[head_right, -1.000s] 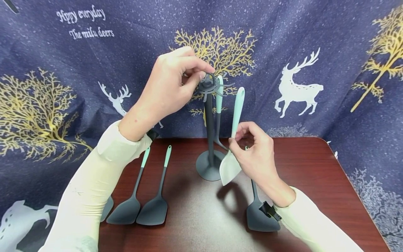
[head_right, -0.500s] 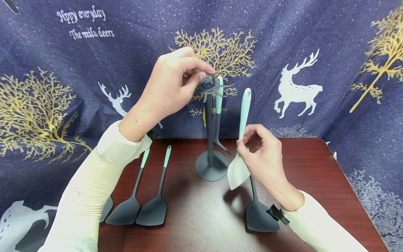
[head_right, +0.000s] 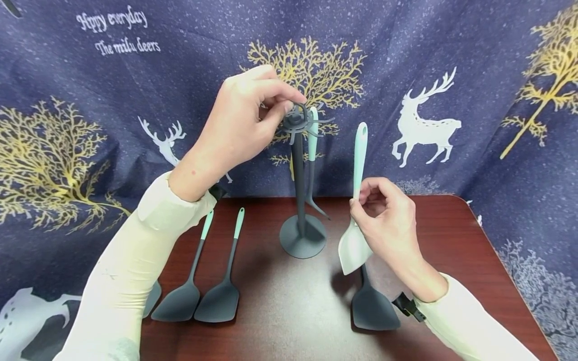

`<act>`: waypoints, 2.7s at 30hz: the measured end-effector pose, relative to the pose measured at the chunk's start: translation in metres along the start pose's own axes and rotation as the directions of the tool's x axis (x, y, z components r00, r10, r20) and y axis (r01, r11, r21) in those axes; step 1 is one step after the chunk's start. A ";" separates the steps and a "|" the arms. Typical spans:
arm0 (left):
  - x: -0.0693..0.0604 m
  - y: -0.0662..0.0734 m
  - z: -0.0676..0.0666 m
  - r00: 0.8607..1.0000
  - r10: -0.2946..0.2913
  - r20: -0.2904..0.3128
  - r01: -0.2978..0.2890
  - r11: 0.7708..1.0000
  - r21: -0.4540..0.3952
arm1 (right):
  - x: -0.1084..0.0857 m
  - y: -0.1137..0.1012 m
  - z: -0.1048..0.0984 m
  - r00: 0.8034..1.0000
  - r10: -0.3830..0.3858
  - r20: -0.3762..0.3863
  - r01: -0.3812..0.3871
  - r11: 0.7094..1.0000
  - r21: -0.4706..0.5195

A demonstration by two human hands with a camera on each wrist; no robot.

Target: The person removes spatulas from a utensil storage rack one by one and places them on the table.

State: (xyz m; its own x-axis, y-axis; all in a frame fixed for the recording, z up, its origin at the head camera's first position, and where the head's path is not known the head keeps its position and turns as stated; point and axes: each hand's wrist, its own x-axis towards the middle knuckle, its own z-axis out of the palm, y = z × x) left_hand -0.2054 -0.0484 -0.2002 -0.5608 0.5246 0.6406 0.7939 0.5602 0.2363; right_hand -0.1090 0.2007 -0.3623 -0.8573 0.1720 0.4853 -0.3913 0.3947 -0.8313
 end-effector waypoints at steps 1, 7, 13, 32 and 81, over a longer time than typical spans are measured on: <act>0.000 0.000 0.000 1.000 -0.001 -0.001 0.001 1.000 0.000 | 0.000 0.001 0.000 1.000 0.001 0.001 -0.001 1.000 -0.002; 0.000 0.000 0.000 1.000 0.003 0.000 -0.003 1.000 -0.009 | 0.001 0.006 -0.003 1.000 0.010 -0.016 -0.011 0.997 -0.071; 0.000 0.000 0.000 1.000 0.001 0.002 -0.001 1.000 -0.011 | 0.000 0.011 -0.008 0.999 0.041 -0.026 -0.044 0.990 -0.136; -0.001 0.000 0.001 1.000 -0.002 0.001 0.002 1.000 -0.014 | -0.005 0.035 -0.033 0.988 0.151 -0.024 -0.151 0.951 -0.270; -0.002 -0.001 0.000 1.000 -0.004 -0.004 0.004 1.000 -0.022 | -0.008 0.096 -0.069 0.977 0.211 0.040 -0.157 0.828 -0.539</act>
State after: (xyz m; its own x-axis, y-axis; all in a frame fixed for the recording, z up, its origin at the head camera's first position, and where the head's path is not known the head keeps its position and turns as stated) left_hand -0.2048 -0.0498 -0.2017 -0.5632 0.5199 0.6423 0.7967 0.5478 0.2552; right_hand -0.1166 0.2996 -0.4274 -0.9331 0.2155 0.2879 -0.0092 0.7859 -0.6183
